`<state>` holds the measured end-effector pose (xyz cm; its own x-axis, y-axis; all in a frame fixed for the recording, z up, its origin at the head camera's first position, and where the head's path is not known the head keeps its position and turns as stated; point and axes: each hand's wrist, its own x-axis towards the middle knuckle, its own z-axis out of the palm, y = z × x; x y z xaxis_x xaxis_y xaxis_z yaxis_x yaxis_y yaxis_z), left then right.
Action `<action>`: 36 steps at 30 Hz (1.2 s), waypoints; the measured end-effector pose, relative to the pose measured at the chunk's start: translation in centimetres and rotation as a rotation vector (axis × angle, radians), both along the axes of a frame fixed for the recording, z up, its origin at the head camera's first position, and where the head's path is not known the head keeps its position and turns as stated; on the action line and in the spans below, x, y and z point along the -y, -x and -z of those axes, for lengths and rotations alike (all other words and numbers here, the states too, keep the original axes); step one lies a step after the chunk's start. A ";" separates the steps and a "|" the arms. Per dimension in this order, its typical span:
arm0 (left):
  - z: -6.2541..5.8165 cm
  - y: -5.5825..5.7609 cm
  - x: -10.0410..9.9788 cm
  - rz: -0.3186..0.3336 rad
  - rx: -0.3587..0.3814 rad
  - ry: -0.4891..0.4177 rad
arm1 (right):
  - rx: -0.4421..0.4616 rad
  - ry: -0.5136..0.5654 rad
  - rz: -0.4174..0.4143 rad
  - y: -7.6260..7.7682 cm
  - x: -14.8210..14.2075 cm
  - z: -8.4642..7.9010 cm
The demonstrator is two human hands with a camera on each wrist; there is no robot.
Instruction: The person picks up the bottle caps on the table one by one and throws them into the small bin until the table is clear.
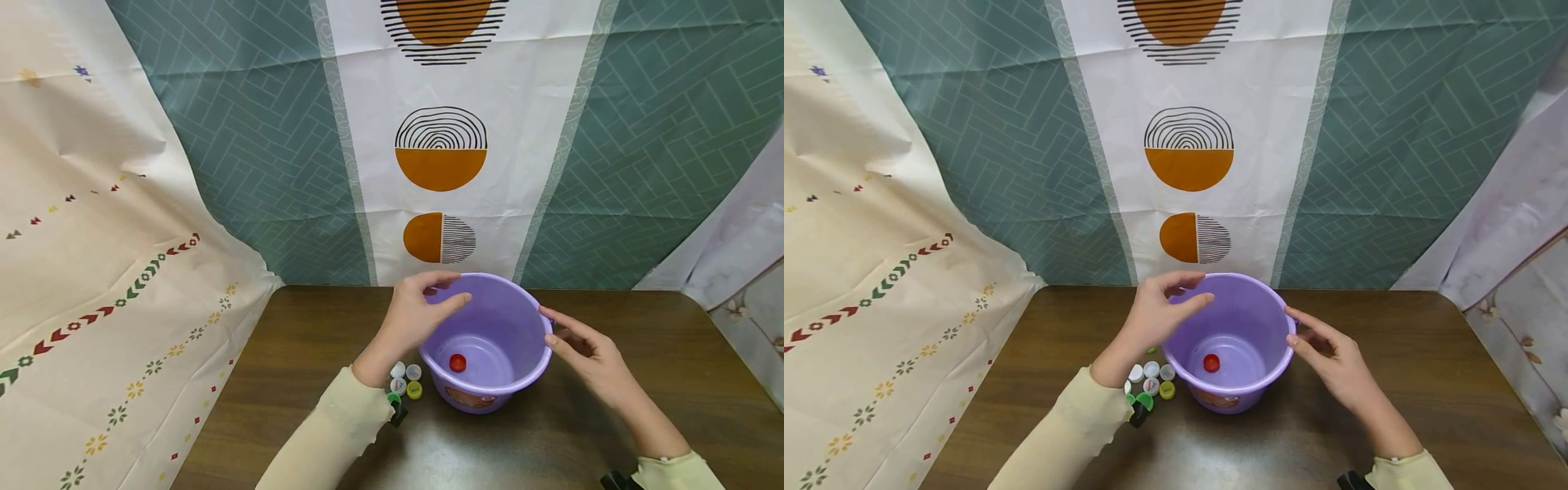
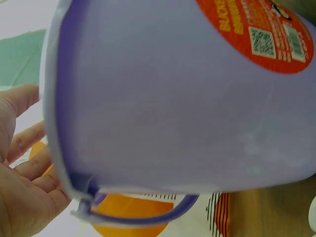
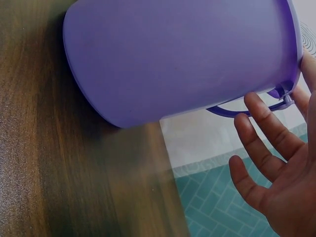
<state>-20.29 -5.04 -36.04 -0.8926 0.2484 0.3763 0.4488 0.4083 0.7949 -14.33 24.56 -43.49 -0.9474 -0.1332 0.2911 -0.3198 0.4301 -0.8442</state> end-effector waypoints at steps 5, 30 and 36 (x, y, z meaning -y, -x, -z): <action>-0.2 0.1 1.9 -0.036 -0.013 -0.086 | 0.006 -0.005 0.001 0.0 -0.1 0.0; 10.6 -0.5 15.6 -0.350 0.209 0.076 | -0.040 0.030 0.006 0.1 -0.2 -0.7; 13.3 -0.7 16.4 -0.316 0.241 0.235 | -0.038 0.034 -0.004 0.2 -0.1 -0.6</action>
